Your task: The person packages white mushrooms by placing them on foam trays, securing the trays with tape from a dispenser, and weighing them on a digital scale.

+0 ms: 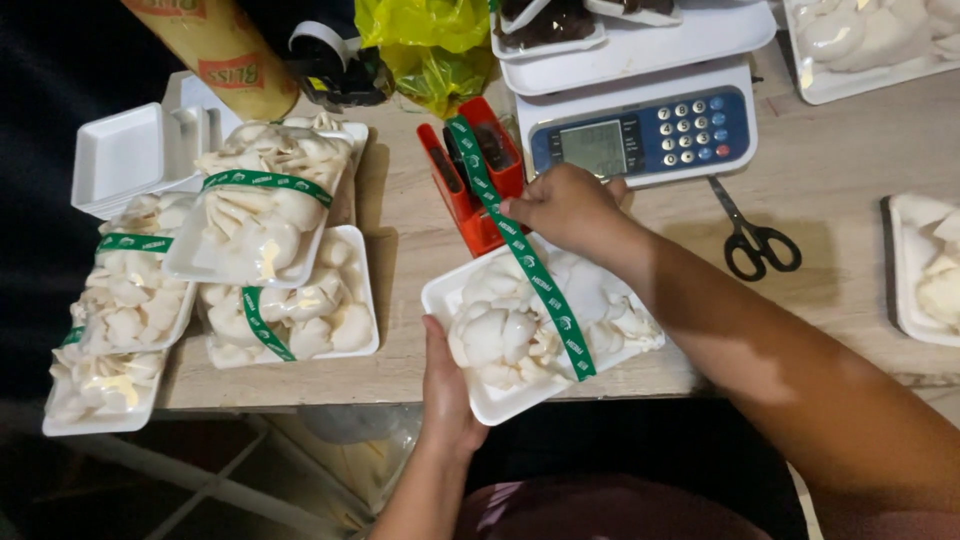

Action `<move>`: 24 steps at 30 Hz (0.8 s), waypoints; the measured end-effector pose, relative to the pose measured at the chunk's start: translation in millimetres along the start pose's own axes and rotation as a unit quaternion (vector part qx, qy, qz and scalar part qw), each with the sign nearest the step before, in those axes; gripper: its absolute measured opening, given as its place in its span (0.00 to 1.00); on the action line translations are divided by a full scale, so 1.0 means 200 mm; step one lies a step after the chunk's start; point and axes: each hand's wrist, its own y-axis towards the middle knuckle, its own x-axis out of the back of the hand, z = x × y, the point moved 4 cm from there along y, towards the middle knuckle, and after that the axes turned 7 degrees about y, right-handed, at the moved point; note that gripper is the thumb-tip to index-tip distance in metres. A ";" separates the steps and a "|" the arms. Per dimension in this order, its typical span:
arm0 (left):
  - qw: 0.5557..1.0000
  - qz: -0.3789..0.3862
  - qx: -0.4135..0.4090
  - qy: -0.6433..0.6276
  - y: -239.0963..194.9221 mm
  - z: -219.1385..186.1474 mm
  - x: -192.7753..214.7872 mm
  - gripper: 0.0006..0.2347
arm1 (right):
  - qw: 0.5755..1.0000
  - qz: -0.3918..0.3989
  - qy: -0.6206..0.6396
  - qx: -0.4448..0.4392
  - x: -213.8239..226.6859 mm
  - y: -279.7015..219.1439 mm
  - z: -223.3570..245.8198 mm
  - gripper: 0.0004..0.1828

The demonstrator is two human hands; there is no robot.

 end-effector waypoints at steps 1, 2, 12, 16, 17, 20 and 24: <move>1.000 0.001 -0.007 0.000 0.02 0.00 0.00 0.37 | 1.000 -0.011 0.029 -0.004 0.01 0.01 -0.01 0.25; 1.000 0.003 -0.003 0.001 0.02 0.00 0.00 0.37 | 0.999 -0.013 0.029 -0.009 0.01 -0.01 0.00 0.25; 1.000 0.003 0.003 0.011 0.00 0.00 -0.03 0.38 | 0.998 -0.033 0.044 0.023 -0.05 0.00 0.01 0.16; 1.000 0.001 0.004 0.020 0.01 0.00 -0.03 0.38 | 0.998 -0.037 0.018 0.042 -0.05 0.01 0.01 0.17; 1.000 0.000 0.004 0.023 0.00 0.00 -0.04 0.38 | 0.998 -0.037 0.021 0.042 -0.02 -0.02 0.03 0.17; 0.995 -0.055 -0.031 0.076 -0.02 -0.01 -0.04 0.34 | 0.996 -0.006 0.034 0.083 0.01 -0.07 0.04 0.14; 0.996 -0.042 -0.015 0.079 -0.05 -0.01 -0.05 0.35 | 0.999 0.004 0.010 0.033 -0.10 0.01 -0.05 0.11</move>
